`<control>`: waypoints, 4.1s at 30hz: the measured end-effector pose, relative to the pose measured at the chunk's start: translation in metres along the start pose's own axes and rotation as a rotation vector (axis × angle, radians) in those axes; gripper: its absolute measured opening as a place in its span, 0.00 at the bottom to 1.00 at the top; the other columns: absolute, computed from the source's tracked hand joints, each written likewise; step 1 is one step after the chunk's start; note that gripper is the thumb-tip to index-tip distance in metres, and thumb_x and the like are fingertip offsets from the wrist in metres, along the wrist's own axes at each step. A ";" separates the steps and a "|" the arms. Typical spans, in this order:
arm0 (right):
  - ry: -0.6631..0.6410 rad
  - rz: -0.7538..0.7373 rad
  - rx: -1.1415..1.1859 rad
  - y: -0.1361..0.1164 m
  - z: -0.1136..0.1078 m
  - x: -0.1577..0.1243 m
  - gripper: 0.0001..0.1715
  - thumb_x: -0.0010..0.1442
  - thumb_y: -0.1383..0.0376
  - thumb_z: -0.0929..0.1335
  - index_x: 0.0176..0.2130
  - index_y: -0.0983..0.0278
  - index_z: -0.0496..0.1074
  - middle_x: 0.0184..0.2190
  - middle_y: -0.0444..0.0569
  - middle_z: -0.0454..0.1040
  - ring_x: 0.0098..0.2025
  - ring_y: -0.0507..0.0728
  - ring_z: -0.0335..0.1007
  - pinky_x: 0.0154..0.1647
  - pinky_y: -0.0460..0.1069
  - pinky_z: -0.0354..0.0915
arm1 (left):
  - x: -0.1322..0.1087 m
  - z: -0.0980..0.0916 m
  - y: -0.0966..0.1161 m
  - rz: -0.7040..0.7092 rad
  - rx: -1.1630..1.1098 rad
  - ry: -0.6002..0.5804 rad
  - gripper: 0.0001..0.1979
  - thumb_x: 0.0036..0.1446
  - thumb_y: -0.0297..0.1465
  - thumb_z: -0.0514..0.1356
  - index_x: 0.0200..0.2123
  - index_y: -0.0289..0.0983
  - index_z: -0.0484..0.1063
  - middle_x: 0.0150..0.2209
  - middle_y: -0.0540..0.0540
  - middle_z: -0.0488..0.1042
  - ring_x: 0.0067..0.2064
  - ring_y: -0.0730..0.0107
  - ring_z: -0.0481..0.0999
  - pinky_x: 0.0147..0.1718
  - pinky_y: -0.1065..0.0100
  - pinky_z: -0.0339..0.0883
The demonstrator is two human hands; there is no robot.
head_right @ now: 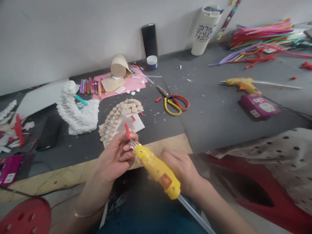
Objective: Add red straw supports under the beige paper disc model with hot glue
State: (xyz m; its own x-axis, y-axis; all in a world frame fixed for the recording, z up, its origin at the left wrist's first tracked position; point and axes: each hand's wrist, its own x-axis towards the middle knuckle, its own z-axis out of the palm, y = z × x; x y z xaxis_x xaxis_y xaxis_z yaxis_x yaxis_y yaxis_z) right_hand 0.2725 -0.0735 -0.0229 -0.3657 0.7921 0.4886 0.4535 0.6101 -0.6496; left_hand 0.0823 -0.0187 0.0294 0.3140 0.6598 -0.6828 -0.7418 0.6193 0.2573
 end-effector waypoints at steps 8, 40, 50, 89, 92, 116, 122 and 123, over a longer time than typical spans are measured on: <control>0.015 -0.001 -0.029 0.001 -0.003 -0.003 0.17 0.66 0.54 0.67 0.32 0.63 0.66 0.23 0.43 0.65 0.22 0.50 0.62 0.21 0.46 0.59 | 0.006 -0.005 0.002 0.031 -0.001 -0.006 0.13 0.67 0.25 0.51 0.29 0.32 0.67 0.25 0.52 0.67 0.17 0.87 0.60 0.08 0.83 0.44; 0.031 0.500 -0.633 0.133 -0.071 0.015 0.29 0.56 0.53 0.71 0.53 0.65 0.71 0.48 0.62 0.72 0.53 0.71 0.67 0.52 0.63 0.65 | 0.023 -0.030 0.001 1.111 1.334 0.023 0.06 0.57 0.34 0.63 0.33 0.38 0.76 0.33 0.47 0.77 0.32 0.71 0.74 0.27 0.73 0.67; 0.058 0.579 -0.685 0.099 -0.065 0.023 0.18 0.63 0.59 0.68 0.52 0.62 0.70 0.50 0.57 0.73 0.50 0.67 0.68 0.51 0.60 0.66 | 0.032 -0.032 0.009 1.149 1.420 0.070 0.10 0.56 0.39 0.63 0.31 0.39 0.77 0.32 0.47 0.78 0.31 0.69 0.76 0.28 0.72 0.71; -0.006 0.360 0.253 0.026 0.008 0.071 0.04 0.61 0.68 0.69 0.36 0.60 0.76 0.34 0.45 0.77 0.38 0.54 0.72 0.40 0.49 0.65 | 0.035 -0.032 0.008 0.952 1.407 -0.123 0.07 0.59 0.35 0.63 0.34 0.38 0.77 0.33 0.47 0.76 0.33 0.69 0.74 0.31 0.70 0.67; 0.053 0.367 0.287 0.026 0.012 0.072 0.03 0.60 0.67 0.70 0.36 0.60 0.76 0.34 0.45 0.76 0.38 0.54 0.71 0.38 0.48 0.65 | 0.036 -0.029 0.009 0.976 1.434 -0.101 0.07 0.59 0.35 0.63 0.34 0.38 0.77 0.33 0.47 0.77 0.33 0.69 0.74 0.31 0.70 0.67; 0.415 0.555 0.753 0.064 0.010 0.087 0.15 0.55 0.56 0.74 0.35 0.61 0.69 0.34 0.45 0.76 0.34 0.52 0.71 0.38 0.50 0.68 | 0.081 -0.046 0.117 1.088 2.068 0.023 0.40 0.57 0.44 0.63 0.69 0.40 0.54 0.67 0.35 0.62 0.67 0.45 0.61 0.64 0.46 0.55; 0.408 0.494 0.755 0.060 0.008 0.089 0.15 0.59 0.58 0.73 0.34 0.60 0.63 0.28 0.40 0.72 0.30 0.50 0.67 0.35 0.49 0.64 | 0.079 -0.047 0.120 1.057 1.971 0.016 0.39 0.58 0.41 0.63 0.69 0.41 0.54 0.68 0.37 0.60 0.68 0.48 0.60 0.66 0.48 0.53; 0.405 0.477 0.759 0.058 0.007 0.089 0.14 0.59 0.58 0.72 0.34 0.60 0.64 0.28 0.40 0.72 0.29 0.49 0.67 0.35 0.49 0.63 | 0.078 -0.046 0.121 1.044 1.938 0.002 0.39 0.57 0.41 0.63 0.69 0.41 0.54 0.69 0.38 0.59 0.68 0.48 0.59 0.66 0.49 0.52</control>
State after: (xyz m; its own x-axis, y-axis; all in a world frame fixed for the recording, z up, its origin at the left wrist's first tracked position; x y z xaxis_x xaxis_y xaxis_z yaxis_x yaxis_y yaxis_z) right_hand 0.2603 0.0326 -0.0213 0.0909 0.9847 0.1489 -0.2129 0.1653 -0.9630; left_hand -0.0101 0.0876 -0.0244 0.3091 0.9442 0.1140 0.7391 -0.3139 0.5959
